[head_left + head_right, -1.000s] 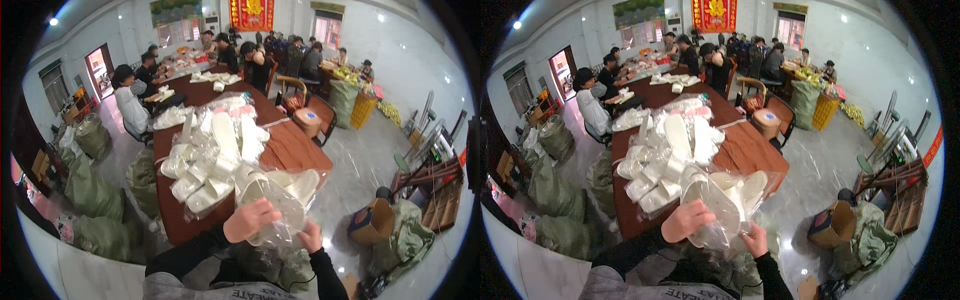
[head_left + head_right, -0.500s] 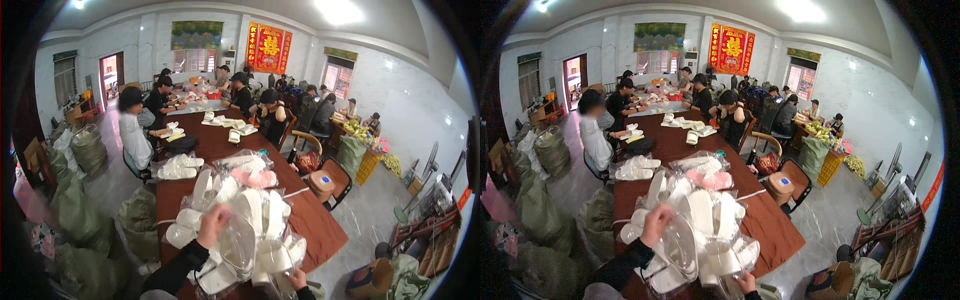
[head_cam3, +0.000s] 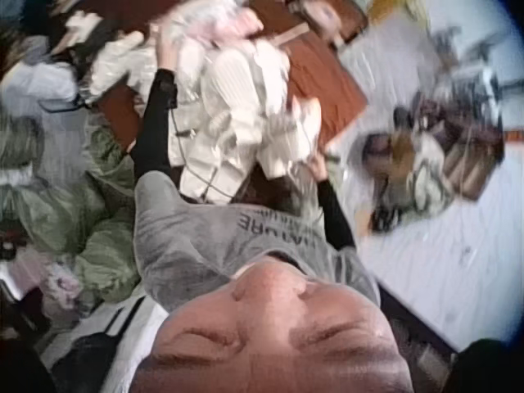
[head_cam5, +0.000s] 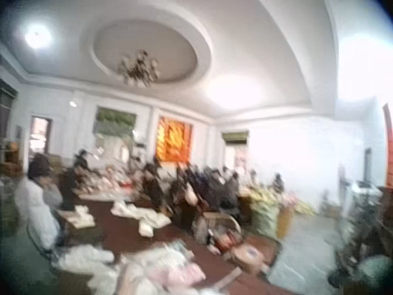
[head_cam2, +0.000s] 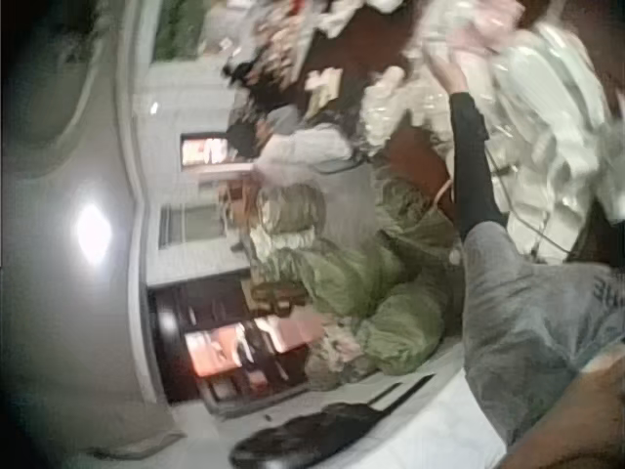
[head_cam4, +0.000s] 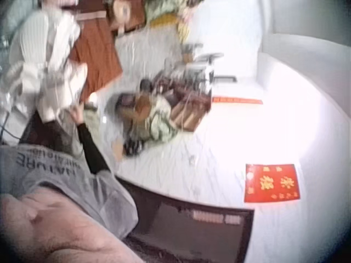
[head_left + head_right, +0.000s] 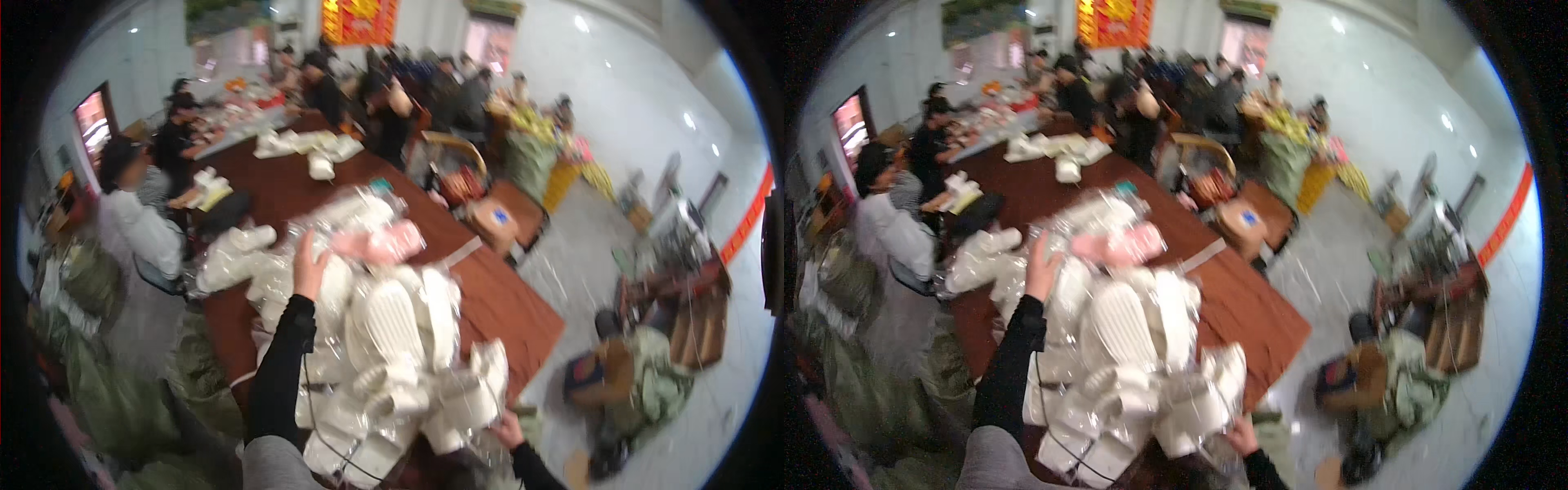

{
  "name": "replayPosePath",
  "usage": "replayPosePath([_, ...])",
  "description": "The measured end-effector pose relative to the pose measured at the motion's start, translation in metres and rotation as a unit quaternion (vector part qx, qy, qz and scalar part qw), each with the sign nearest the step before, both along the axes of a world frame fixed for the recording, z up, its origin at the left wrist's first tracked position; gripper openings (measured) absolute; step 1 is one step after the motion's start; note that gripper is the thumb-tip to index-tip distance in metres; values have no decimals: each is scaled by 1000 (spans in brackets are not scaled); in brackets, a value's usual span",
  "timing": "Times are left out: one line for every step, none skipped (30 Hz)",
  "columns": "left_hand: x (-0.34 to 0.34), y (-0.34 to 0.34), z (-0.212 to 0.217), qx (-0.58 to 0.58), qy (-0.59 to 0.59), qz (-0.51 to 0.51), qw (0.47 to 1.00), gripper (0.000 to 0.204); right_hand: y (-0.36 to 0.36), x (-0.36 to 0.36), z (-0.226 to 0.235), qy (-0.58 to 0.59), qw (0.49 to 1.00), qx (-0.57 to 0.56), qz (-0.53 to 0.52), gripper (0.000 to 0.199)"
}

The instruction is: The recorder unpacks pairs of slippers from a large green sack and places them onto a central work table in a footwear workshop.

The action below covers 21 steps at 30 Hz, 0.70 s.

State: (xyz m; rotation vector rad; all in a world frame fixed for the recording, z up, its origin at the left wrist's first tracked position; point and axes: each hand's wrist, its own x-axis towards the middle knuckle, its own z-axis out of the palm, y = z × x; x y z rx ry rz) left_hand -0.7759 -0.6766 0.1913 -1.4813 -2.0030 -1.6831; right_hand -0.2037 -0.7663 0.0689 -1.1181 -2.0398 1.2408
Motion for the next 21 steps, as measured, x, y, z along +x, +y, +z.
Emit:
replayPosePath([47, -13, 19, 29, -12, -36, 999, 47, -3, -1, 20, 25, 997, -64, -32, 30])
replayPosePath([93, -29, 34, 21, -80, -88, 993, 41, 6, 15, -1, -50, 997, 40, -32, 30])
replayPosePath([121, -63, 44, 12, -106, -122, 987, 39, 9, 11, -1, -44, 997, -56, -20, 37])
replayPosePath([157, -92, 48, 5, -121, -129, 984, 37, 7, -1, 5, -31, 997, -60, -40, 30])
replayPosePath([186, -112, 29, -15, -61, -121, 991, 35, 7, -1, 12, -14, 993, -108, -39, 31])
replayPosePath([225, -134, 12, -18, -111, -135, 984, 32, 5, -5, 21, 49, 989, -125, -61, 30])
replayPosePath([259, -161, 11, -36, -7, -157, 987, 25, 5, 0, 12, 64, 986, -137, -67, 30])
replayPosePath([287, -185, 2, -46, -35, -274, 960, 18, 7, 2, -1, 81, 984, -146, -67, 30])
replayPosePath([315, -217, -25, -107, -121, -276, 948, 15, 2, -11, 1, 95, 983, -148, -54, 30])
replayPosePath([340, -239, -28, -237, -268, -283, 890, 16, -3, -15, 10, 57, 989, -127, -46, 30])
replayPosePath([351, -255, -44, -295, -302, -263, 867, 19, -2, -21, 18, 20, 994, -101, -33, 30])
replayPosePath([361, -260, -68, -343, -336, -248, 841, 24, -3, -9, 0, 22, 993, -109, -39, 40])
replayPosePath([365, -265, -94, -333, -478, -200, 788, 28, -7, -13, -3, 67, 995, -69, -21, 39])
replayPosePath([364, -266, -118, -304, -611, -151, 715, 32, -13, -21, 6, 107, 987, -115, -7, 33])
replayPosePath([367, -262, -133, -324, -590, -150, 724, 43, -20, -11, 0, 169, 960, -221, -43, 27])
replayPosePath([368, -258, -131, -327, -539, -240, 738, 60, -26, -4, 2, 170, 947, -264, -75, 29])
replayPosePath([373, -257, -147, -285, -570, -295, 712, 62, -30, -4, -3, 215, 919, -311, -115, 33])
replayPosePath([377, -257, -161, -248, -596, -351, 678, 66, -35, -9, -10, 211, 931, -274, -118, 33])
replayPosePath([376, -255, -157, -236, -594, -349, 685, 66, -37, -15, -13, 237, 924, -260, -146, 31])
replayPosePath([374, -254, -154, -228, -626, -355, 655, 69, -36, -19, -17, 263, 916, -248, -176, 29])
replayPosePath([369, -251, -151, -220, -655, -362, 625, 72, -31, -22, -18, 265, 919, -241, -166, 29])
